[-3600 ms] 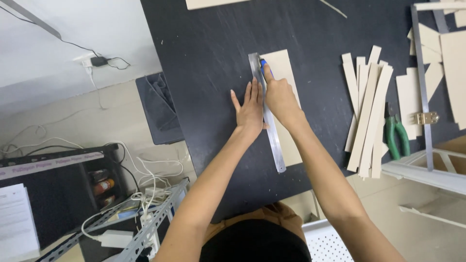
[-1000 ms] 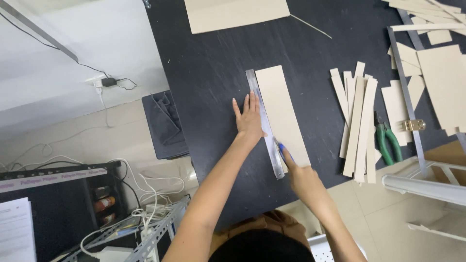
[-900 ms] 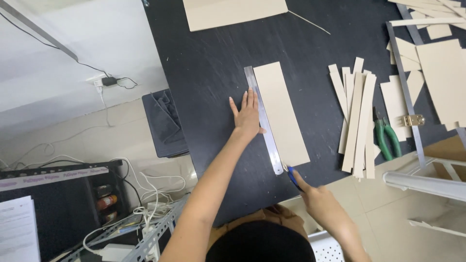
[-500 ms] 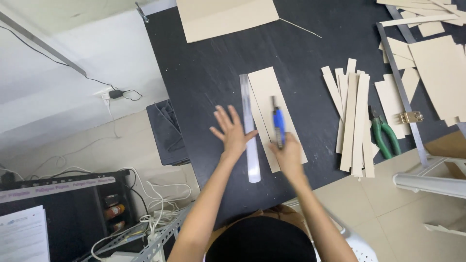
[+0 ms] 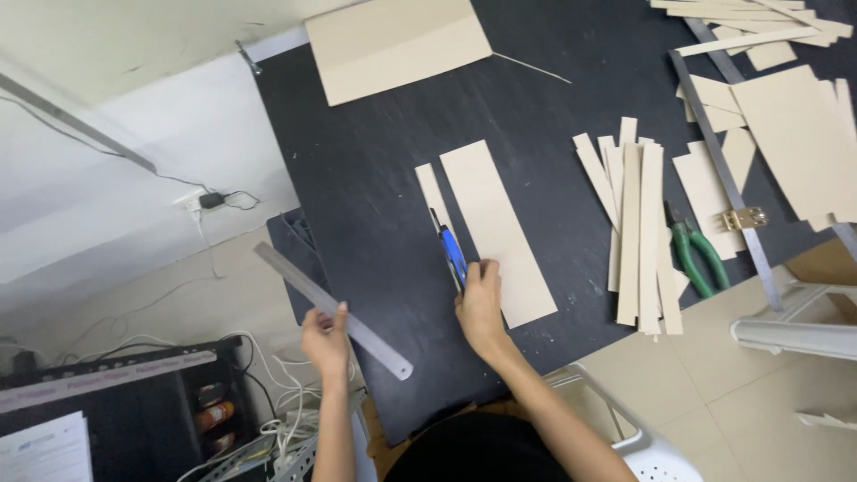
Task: Cutting cardboard sheets into thin strips using a metal ruler and a utility knife on a workbench.
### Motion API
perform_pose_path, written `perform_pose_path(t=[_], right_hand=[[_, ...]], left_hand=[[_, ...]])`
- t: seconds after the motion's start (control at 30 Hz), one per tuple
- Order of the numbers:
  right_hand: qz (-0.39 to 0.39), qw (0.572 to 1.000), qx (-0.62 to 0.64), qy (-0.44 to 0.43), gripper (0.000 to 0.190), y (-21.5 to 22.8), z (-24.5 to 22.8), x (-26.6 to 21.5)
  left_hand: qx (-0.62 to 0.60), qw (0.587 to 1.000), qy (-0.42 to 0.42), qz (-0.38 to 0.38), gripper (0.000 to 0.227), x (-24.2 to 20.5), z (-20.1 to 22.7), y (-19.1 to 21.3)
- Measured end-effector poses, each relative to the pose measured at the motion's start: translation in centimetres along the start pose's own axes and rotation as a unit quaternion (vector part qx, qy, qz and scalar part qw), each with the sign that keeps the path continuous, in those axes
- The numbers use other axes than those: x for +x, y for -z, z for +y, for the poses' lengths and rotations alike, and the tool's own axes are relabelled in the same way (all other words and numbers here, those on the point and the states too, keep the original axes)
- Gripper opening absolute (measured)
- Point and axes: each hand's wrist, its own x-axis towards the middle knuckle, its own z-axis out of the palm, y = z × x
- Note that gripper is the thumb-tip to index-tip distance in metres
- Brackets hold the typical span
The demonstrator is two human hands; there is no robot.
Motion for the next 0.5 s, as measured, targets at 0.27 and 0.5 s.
perform_pose_path(t=[0.27,0.5], right_hand=[[-0.018,0.991,0.118,-0.064,0.034,0.7,1.4,-0.1],[0.218,0.945,0.212,-0.117,0.044,13.6,10.6,-0.4]], left_hand=[[-0.134,0.991,-0.022,0.007,0.014,0.1,3.8,-1.4],[-0.241,0.942,0.034,-0.232,0.026,-6.4,14.1,-7.4]])
